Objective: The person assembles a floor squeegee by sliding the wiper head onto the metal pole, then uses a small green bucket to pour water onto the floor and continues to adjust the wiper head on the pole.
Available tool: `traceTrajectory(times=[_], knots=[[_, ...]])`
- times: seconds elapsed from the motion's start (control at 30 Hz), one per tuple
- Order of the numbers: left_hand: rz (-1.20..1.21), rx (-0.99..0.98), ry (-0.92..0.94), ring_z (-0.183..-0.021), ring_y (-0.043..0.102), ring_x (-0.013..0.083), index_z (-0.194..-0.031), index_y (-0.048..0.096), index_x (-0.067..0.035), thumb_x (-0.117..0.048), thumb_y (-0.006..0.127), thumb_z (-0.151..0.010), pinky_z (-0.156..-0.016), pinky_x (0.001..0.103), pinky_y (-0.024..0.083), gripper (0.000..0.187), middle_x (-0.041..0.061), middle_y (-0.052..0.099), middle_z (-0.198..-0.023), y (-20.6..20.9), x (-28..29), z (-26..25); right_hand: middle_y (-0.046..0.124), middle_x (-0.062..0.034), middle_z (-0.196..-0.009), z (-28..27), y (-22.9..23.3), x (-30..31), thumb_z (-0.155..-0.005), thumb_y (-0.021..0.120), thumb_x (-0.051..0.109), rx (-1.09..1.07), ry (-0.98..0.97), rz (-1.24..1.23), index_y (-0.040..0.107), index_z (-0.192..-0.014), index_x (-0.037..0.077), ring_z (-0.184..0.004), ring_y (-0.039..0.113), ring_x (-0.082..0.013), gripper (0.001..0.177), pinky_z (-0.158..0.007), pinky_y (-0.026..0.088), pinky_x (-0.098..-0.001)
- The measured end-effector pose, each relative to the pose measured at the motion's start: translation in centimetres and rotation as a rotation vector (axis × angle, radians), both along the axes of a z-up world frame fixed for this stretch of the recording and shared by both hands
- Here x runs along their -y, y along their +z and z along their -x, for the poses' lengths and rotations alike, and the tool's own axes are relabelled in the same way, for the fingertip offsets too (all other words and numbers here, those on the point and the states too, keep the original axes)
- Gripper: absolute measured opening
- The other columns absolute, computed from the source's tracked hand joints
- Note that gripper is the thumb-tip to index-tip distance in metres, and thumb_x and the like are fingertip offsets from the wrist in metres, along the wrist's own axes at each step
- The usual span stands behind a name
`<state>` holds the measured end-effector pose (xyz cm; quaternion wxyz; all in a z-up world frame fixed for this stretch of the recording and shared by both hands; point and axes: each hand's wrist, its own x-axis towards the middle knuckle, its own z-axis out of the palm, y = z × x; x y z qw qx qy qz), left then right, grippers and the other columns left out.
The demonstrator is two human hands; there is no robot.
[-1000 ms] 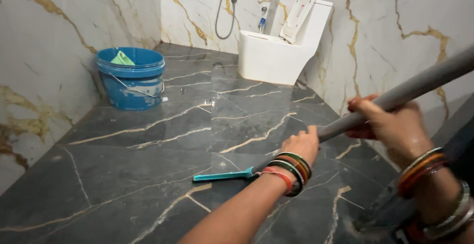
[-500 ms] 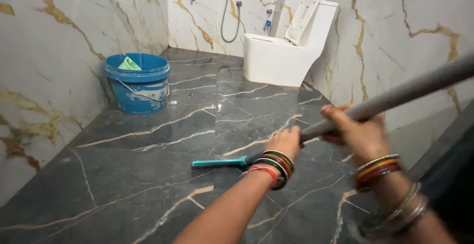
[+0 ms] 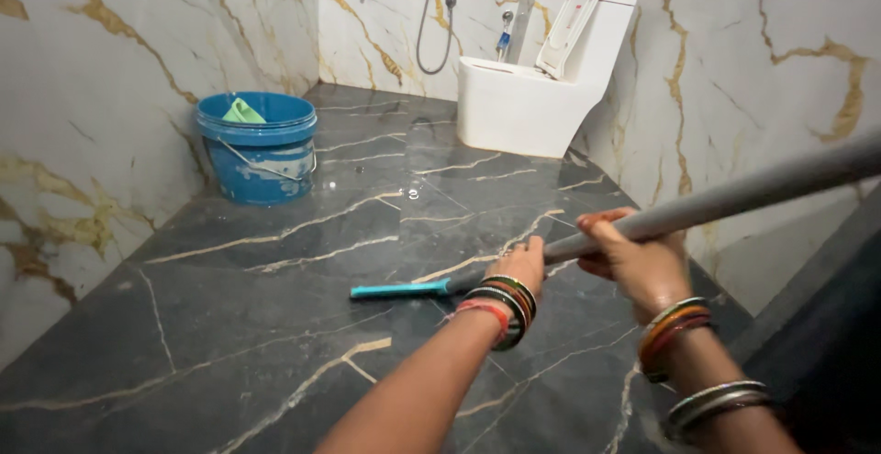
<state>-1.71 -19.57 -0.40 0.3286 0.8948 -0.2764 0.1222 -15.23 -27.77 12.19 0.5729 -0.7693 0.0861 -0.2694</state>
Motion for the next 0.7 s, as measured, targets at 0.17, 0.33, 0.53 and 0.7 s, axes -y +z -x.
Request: traceTrajectory(times=[0.17,0.33,0.53,0.7], knots=[[-0.051,-0.108,0.093,-0.114,0.062,0.0444,-0.128,0.047,-0.007,-0.029,0.072,-0.092,-0.094,0.052,0.053,0.049,0.028,0.059,-0.125,0.1,0.9,-0.9,0.073,-0.0142,-0.095,-1.2,-1.8,0.1,-0.086,0.078,0.017,0.050,0.044,-0.105,0.071,-0.098,-0.001,-0.088,0.075,-0.0241,0.022,-0.070,0.067,-0.0368],[-0.006,0.009,-0.013,-0.106,0.070,0.0419,-0.122,0.055,-0.005,-0.018,0.058,-0.098,-0.090,0.052,0.058,0.028,0.025,0.071,-0.111,5.4,3.4,4.0,0.074,-0.0176,-0.096,2.5,5.1,3.4,-0.089,0.076,0.017,0.034,-0.081,0.039,0.070,-0.100,-0.008,-0.086,0.076,-0.0285,0.028,-0.068,0.063,-0.0404],[-0.053,0.009,-0.039,-0.108,0.070,0.0425,-0.122,0.055,-0.001,-0.012,0.053,-0.101,-0.093,0.051,0.058,0.023,0.027,0.071,-0.114,6.9,4.4,6.5,0.073,-0.0196,-0.097,4.0,6.2,4.2,-0.089,0.076,0.014,0.043,-0.089,0.088,0.068,-0.101,-0.009,-0.084,0.076,-0.0309,0.027,-0.063,0.065,-0.0404],[-0.076,-0.050,-0.053,-0.116,0.065,0.0436,-0.129,0.048,-0.006,-0.011,0.052,-0.101,-0.096,0.053,0.054,0.029,0.026,0.065,-0.126,3.4,2.7,3.2,0.073,-0.0195,-0.094,1.7,2.5,2.6,-0.089,0.075,0.012,0.044,-0.118,0.032,0.072,-0.098,-0.007,-0.082,0.075,-0.0293,0.021,-0.065,0.067,-0.0396]])
